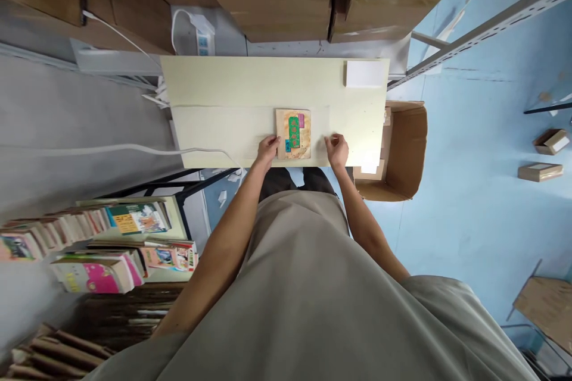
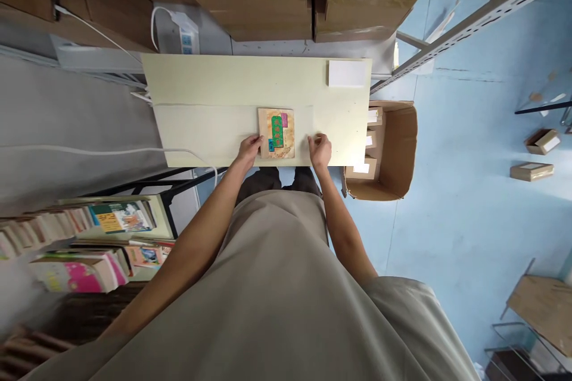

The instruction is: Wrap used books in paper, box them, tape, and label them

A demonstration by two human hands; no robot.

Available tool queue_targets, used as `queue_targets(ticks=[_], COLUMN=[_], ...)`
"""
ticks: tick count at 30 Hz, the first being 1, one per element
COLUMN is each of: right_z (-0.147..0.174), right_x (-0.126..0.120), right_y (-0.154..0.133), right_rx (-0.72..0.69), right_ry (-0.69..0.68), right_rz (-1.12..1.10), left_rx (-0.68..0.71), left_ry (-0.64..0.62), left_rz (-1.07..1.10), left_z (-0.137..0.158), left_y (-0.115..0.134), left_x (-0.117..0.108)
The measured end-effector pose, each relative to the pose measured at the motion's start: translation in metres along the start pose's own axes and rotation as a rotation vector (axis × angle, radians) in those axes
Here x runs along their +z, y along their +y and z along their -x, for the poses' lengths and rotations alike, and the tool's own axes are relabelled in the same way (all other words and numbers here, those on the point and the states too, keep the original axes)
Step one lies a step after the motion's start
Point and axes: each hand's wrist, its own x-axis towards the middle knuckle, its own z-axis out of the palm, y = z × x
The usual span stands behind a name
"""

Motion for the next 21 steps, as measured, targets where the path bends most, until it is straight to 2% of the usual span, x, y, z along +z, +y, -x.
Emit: queue_targets(ticks=[3, 6, 11, 15, 18, 21], right_z=[-0.002, -0.002, 0.004, 0.018, 0.032, 0.041], right_x=[-0.001, -0.003, -0.012, -0.019, -0.01, 0.017], right_y=[0.002, 0.001, -0.006, -0.021, -0.041, -0.064], right_rx=[-0.007, 0.015, 0.021, -0.117, -0.242, -0.289], right_ry=[-0.066, -0.069, -0.075, -0.118, -0.175, -0.225], right_rz=[-0.023, -0.057, -0.075, -0.112, -0.146, -0.137], left_rx=[-0.014, -0.01, 0.063, 0.126, 0.184, 0.317], left_ry=[-0.019, -0.029, 0.063, 0.139, 0.167, 0.111], left_rz=[0.054, 0.04, -0.219, -0.361, -0.344, -0.334], left_z=[-0.002, -0.001, 0.001, 0.003, 0.007, 0.014], left_y=[0.0, 0.002, 0.012, 0.019, 0.022, 0.024], left_x=[-0.006, -0.009, -0.01, -0.012, -0.011, -0.003])
